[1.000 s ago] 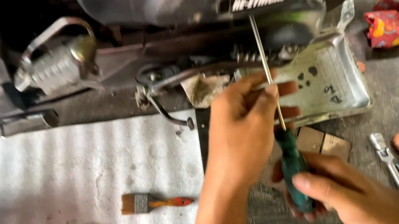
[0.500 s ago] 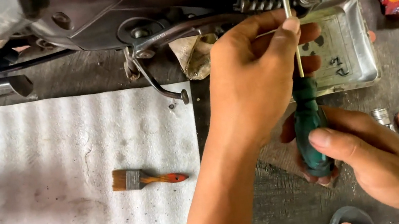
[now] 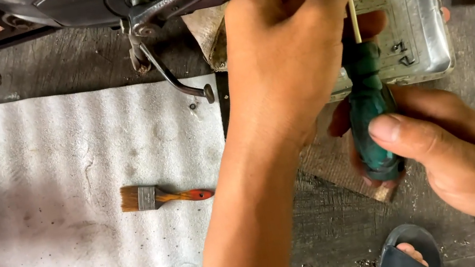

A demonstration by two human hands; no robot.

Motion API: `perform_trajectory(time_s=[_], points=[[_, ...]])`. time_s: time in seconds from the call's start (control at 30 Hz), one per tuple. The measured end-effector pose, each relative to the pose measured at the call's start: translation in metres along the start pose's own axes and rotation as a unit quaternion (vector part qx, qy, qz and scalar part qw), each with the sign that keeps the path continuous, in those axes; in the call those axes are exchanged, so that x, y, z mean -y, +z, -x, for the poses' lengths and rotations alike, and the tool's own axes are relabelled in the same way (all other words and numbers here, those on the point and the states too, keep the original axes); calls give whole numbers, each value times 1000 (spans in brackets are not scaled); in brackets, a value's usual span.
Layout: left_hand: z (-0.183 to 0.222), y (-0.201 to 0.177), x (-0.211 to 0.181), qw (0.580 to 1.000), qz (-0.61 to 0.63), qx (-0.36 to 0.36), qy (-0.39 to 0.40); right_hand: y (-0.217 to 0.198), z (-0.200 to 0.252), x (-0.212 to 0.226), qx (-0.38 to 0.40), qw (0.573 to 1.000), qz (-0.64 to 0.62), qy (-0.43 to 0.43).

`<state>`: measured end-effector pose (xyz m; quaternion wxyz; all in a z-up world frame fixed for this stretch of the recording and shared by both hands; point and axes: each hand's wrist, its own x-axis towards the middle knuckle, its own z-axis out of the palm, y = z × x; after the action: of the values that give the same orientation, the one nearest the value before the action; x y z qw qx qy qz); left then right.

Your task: Removing the air filter cover from a motorcycle using a screwdriver

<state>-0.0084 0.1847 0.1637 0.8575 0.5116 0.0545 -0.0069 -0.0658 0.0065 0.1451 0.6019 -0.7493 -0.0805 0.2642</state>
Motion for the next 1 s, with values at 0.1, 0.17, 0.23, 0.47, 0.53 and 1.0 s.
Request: perform_trajectory(time_s=[0.1, 0.17, 0.23, 0.47, 0.53, 1.0], points=[[-2, 1, -1, 999, 32, -2, -12, 0, 0, -1, -25, 1000, 0, -1], [-3, 1, -3, 1000, 27, -7, -15, 2, -2, 2, -30, 999, -9, -11], [-3, 2, -4, 1000, 22, -12, -16, 3, -2, 3, -37, 999, -18, -22], [-4, 3, -4, 999, 23, -8, -20, 2, -2, 2, -25, 999, -16, -24], [-4, 4, -4, 999, 19, -13, -30, 2, -2, 2, -22, 999, -9, -24], [-5, 4, -6, 998, 49, -17, -29, -16, -7, 6, 88, 987, -132, 5]])
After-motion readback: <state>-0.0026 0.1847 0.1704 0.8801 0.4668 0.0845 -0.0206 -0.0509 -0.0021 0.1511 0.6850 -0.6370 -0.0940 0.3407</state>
